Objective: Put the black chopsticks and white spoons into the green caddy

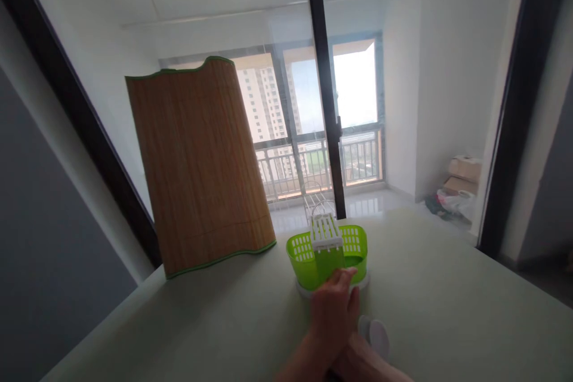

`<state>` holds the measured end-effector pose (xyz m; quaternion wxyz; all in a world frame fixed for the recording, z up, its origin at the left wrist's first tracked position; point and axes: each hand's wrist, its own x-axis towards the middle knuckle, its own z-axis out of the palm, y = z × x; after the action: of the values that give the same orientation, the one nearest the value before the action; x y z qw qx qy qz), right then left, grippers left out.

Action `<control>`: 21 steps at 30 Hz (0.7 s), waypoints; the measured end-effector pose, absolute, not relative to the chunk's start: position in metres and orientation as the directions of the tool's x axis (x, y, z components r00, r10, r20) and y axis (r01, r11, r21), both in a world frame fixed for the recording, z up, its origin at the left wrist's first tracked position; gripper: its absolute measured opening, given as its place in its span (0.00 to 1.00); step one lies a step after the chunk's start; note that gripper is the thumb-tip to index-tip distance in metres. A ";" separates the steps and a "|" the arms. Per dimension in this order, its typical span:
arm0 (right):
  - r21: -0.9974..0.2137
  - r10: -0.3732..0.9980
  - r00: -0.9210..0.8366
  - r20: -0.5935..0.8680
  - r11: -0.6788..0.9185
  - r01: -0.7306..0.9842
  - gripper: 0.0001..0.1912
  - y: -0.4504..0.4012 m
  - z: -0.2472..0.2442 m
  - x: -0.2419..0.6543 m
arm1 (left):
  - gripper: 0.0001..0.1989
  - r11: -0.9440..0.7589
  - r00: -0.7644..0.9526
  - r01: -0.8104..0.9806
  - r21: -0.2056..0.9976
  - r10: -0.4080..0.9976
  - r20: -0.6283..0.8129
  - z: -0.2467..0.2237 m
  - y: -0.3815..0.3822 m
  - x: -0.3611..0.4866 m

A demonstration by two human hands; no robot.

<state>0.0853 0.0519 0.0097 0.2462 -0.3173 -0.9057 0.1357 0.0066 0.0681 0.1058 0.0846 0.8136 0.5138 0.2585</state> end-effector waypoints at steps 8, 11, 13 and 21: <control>-0.411 0.689 -0.666 0.284 0.715 0.565 0.07 0.036 0.030 0.092 | 0.10 -0.121 0.151 0.900 0.419 0.988 -0.040 0.064 0.028 -0.089; -0.374 0.697 -0.662 0.276 0.712 0.594 0.06 0.037 0.035 0.095 | 0.09 -0.131 0.177 0.917 0.378 0.980 -0.089 0.056 0.021 -0.089; -0.364 0.697 -0.657 0.288 0.714 0.598 0.05 0.039 0.034 0.096 | 0.09 -0.164 0.205 0.922 0.352 0.975 -0.085 0.056 0.018 -0.085; -0.375 0.677 -0.663 0.319 0.733 0.568 0.06 0.039 0.031 0.097 | 0.11 -0.212 0.243 0.920 0.329 0.968 -0.056 0.057 0.015 -0.082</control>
<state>0.0971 0.0390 0.0311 0.2232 -0.3444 -0.9037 0.1223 -0.0819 0.0148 0.0569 0.1487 0.7742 0.6099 0.0810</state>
